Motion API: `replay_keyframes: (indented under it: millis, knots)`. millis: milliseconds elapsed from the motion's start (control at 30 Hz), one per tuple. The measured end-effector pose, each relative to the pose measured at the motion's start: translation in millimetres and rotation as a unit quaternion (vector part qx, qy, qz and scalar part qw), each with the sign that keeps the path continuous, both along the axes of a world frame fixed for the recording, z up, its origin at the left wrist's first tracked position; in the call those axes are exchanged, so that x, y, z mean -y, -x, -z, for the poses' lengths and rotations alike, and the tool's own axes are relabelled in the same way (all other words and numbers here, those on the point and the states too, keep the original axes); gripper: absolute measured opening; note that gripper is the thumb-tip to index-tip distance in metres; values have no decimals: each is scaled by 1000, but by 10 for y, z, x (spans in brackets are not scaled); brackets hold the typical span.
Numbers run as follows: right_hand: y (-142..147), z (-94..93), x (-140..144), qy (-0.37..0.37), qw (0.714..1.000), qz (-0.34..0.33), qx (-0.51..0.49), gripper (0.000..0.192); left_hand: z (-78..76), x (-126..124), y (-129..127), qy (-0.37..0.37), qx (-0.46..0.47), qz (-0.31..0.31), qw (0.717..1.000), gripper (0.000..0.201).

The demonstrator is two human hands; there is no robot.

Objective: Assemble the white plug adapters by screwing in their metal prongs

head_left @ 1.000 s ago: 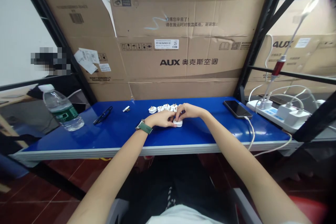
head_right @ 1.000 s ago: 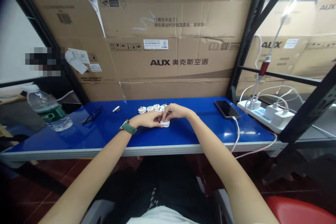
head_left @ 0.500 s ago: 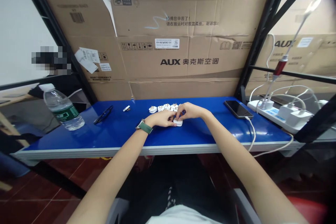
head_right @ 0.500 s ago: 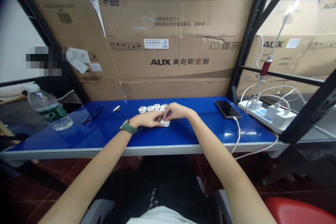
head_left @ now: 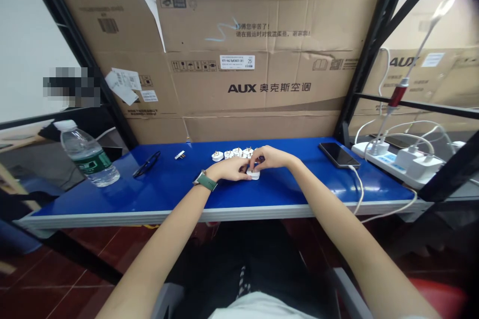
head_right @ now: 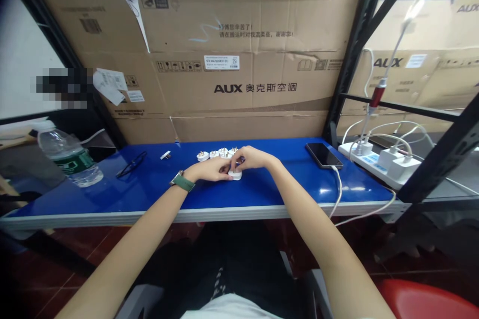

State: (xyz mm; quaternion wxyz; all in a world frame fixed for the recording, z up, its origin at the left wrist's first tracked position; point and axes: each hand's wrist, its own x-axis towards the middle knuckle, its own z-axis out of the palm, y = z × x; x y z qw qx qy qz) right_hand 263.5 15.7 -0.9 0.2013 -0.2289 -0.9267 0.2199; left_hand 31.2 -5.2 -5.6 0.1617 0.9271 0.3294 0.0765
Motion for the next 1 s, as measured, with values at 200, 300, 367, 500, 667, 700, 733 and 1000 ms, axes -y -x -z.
replay_keyframes:
  millis: [200,300,367,500,667,700,733,1000]
  knots:
    - [29,-112,95,73,975,57,-203,34,-40,54,-26,4,3,-12,1000,43]
    - [52,-181,168,180,924,58,-333,47,-66,80,-34,12,1,-16,1000,48]
    - [72,-215,215,249,884,30,-394,53,-73,85,-37,14,-5,-19,1000,48]
    - [138,-218,267,337,832,-27,-439,59,-74,88,-42,14,-9,-23,1000,50]
    - [189,-171,268,361,810,-85,-455,57,-97,113,-53,10,-15,-27,999,50]
    - [186,-171,268,359,807,-87,-460,57,-103,118,-55,11,-16,-29,999,50]
    - [179,-175,268,357,805,-87,-466,58,-108,121,-56,13,-19,-30,999,51]
    - [176,-177,270,356,817,-45,-452,62,-94,115,-57,8,-24,-29,999,51]
